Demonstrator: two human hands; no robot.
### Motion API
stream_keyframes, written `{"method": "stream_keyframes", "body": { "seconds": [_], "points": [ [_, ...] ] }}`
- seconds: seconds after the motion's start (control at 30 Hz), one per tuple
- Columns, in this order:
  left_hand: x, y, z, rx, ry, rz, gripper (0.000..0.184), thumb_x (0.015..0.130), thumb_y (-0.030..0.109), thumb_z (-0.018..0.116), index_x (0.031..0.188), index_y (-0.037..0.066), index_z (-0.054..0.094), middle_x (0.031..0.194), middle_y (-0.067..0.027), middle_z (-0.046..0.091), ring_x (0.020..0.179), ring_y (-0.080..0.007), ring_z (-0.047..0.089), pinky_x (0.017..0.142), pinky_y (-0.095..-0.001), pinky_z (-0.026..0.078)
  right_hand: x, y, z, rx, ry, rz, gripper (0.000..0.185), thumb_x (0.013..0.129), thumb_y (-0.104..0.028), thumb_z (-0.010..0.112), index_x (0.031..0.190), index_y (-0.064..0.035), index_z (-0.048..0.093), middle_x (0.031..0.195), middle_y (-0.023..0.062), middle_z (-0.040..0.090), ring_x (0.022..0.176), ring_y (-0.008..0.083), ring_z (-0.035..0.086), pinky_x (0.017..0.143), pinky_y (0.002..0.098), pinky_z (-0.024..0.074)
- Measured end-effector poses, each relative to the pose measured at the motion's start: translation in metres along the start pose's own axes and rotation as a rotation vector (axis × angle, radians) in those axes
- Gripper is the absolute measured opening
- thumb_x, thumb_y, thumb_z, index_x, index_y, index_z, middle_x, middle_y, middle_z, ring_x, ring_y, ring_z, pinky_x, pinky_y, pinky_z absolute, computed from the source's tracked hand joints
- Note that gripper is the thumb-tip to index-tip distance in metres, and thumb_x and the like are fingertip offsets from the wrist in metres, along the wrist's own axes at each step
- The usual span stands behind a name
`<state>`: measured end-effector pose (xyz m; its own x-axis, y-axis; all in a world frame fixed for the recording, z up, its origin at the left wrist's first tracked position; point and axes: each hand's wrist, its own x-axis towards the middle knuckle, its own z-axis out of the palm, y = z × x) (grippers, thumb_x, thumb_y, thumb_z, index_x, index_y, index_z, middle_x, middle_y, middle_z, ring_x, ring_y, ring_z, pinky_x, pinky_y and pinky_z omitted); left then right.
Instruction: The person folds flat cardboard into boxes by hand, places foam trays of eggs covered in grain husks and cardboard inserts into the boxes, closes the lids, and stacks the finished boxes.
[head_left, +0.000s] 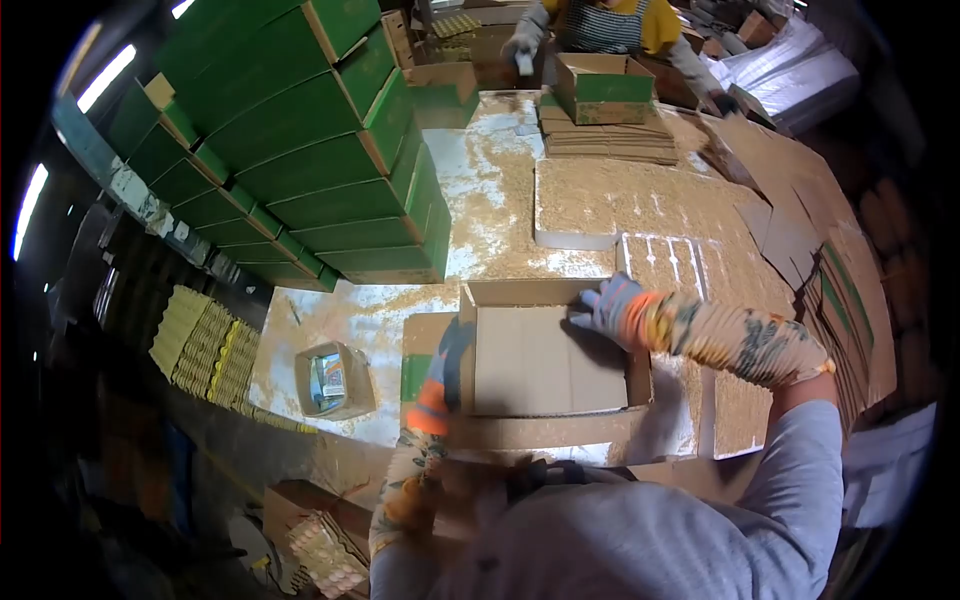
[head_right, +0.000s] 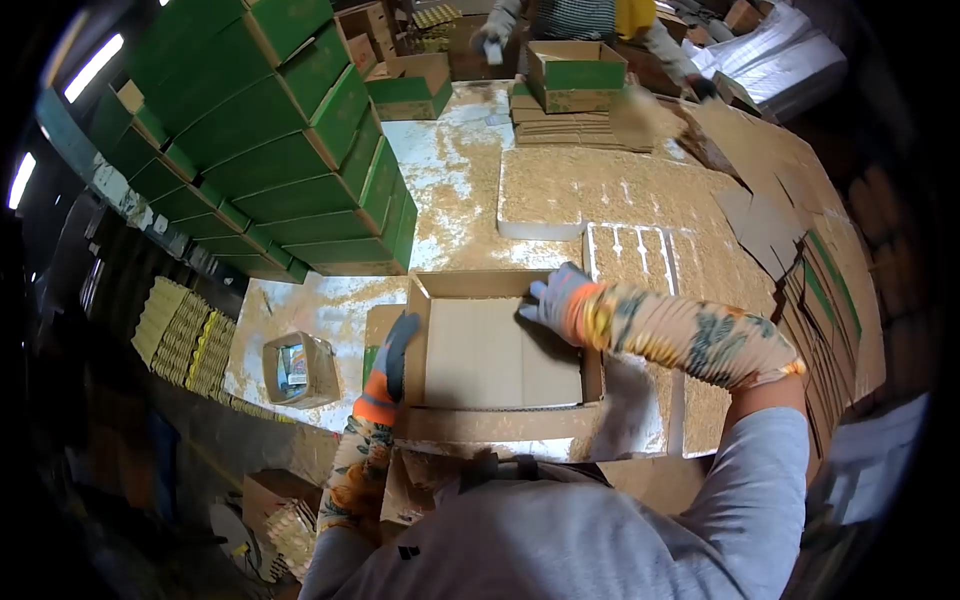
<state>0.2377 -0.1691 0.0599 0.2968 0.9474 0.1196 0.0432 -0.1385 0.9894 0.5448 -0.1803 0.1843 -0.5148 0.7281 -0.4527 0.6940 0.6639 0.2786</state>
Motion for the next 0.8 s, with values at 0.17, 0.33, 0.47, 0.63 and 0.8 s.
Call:
{"method": "stream_keyframes", "body": {
  "seconds": [0.17, 0.33, 0.47, 0.63, 0.8],
  "points": [
    [-0.001, -0.048, -0.009, -0.116, -0.117, -0.183, 0.048, 0.096, 0.035, 0.044, 0.125, -0.002, 0.048, 0.119, -0.0174, 0.056, 0.111, -0.0234, 0.053, 0.095, -0.0342, 0.042, -0.072, 0.009, -0.017, 1.291, 0.738, 0.404, 0.062, 0.079, -0.021, 0.068, 0.135, -0.0128, 0.044, 0.123, 0.0168, 0.055, 0.106, 0.0249, 0.058, 0.089, 0.0366, 0.0477],
    [-0.001, -0.043, 0.011, 0.036, -0.161, -0.553, 0.088, 0.074, 0.051, 0.072, 0.134, -0.003, 0.038, 0.121, -0.0267, 0.051, 0.117, -0.0299, 0.047, 0.097, -0.0412, 0.041, -0.073, -0.035, 0.154, 2.428, 0.095, 0.474, 0.056, 0.084, -0.042, 0.064, 0.124, -0.0053, 0.054, 0.101, 0.0080, 0.065, 0.081, 0.0117, 0.060, 0.067, 0.0271, 0.0490],
    [0.012, -0.060, 0.035, 0.459, -0.171, -0.552, 0.112, 0.061, 0.052, 0.080, 0.143, 0.002, 0.022, 0.139, -0.0220, 0.034, 0.129, -0.0308, 0.034, 0.106, -0.0381, 0.032, -0.005, -0.079, 0.153, 1.531, 0.739, 0.681, 0.065, 0.070, -0.039, 0.079, 0.117, 0.0005, 0.057, 0.102, 0.0096, 0.065, 0.083, 0.0149, 0.059, 0.072, 0.0328, 0.0492],
    [0.021, 0.072, 0.037, -0.262, -0.293, -0.383, 0.093, 0.080, 0.034, 0.072, 0.147, 0.005, 0.014, 0.147, -0.0147, 0.029, 0.135, -0.0241, 0.028, 0.110, -0.0339, 0.027, -0.030, -0.046, 0.138, 2.016, 0.602, 0.407, 0.054, 0.083, -0.029, 0.069, 0.125, 0.0002, 0.052, 0.114, 0.0057, 0.061, 0.101, 0.0151, 0.055, 0.088, 0.0302, 0.0455],
    [0.126, 0.169, -0.007, -0.225, -0.202, 0.057, 0.047, 0.093, 0.020, 0.050, 0.135, 0.001, 0.039, 0.132, -0.0115, 0.046, 0.121, -0.0212, 0.043, 0.102, -0.0323, 0.035, -0.036, 0.025, 0.061, 2.578, 1.016, 0.041, 0.060, 0.090, -0.039, 0.055, 0.137, -0.0036, 0.040, 0.132, 0.0093, 0.049, 0.118, 0.0203, 0.049, 0.097, 0.0323, 0.0406]
  ]
}}
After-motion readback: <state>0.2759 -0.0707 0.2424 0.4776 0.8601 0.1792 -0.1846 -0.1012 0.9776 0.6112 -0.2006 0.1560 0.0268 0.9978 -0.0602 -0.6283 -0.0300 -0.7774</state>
